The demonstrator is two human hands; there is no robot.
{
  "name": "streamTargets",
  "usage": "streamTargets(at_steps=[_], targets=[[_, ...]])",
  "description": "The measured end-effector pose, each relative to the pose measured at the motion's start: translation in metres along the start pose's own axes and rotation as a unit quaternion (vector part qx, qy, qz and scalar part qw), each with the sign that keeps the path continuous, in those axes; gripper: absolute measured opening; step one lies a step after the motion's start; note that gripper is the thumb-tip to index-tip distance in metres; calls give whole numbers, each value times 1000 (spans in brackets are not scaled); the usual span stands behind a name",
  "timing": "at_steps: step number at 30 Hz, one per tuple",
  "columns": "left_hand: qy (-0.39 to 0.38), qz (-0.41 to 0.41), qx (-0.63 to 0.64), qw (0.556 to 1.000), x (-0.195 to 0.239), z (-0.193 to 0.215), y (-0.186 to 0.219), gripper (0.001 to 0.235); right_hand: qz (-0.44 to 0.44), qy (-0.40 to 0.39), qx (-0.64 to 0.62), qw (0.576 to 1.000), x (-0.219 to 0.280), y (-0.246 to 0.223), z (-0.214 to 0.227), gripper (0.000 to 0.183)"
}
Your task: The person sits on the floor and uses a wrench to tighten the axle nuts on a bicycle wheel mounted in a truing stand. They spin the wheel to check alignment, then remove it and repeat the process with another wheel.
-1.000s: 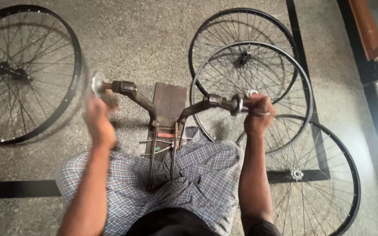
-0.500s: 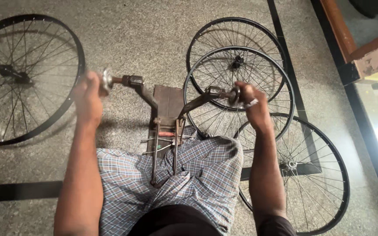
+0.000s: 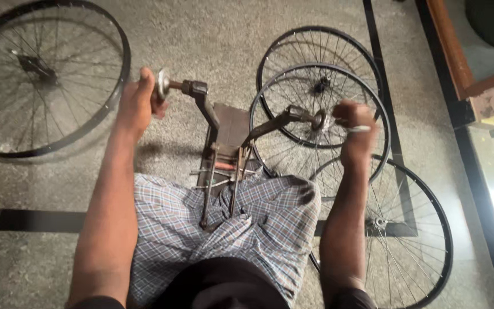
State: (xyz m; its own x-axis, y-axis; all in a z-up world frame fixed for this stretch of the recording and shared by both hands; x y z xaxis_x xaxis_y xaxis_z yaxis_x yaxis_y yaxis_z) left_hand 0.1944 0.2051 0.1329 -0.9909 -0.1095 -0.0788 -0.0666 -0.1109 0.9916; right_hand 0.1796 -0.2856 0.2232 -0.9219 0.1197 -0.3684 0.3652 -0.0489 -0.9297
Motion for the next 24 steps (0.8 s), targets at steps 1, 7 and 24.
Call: streamTargets(at_steps=[1,7,24], targets=[[31,25,6,999,0,6,-2,86,-44,-35,54,997,0,8,-10,41],[34,-114,-12,993,9,8,24,80,-9,26,-62,998,-6,8,-7,38],[4,-14,-4,1000,9,-4,5,86,180,-25,136,974,19,-27,-25,37]])
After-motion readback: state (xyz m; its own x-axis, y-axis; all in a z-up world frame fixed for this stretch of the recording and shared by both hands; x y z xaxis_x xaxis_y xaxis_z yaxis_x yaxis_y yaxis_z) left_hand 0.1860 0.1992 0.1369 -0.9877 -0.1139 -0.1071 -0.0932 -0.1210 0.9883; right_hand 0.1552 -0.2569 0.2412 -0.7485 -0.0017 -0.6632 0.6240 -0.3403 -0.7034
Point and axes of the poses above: each hand's wrist, its own x-axis away from the middle knuckle, its own z-axis out of the back of the hand, y = z × x, the point moved 10 cm from there along -x, towards the middle knuckle, and after that the axes turned 7 degrees about -x, right-handed, at the moved point
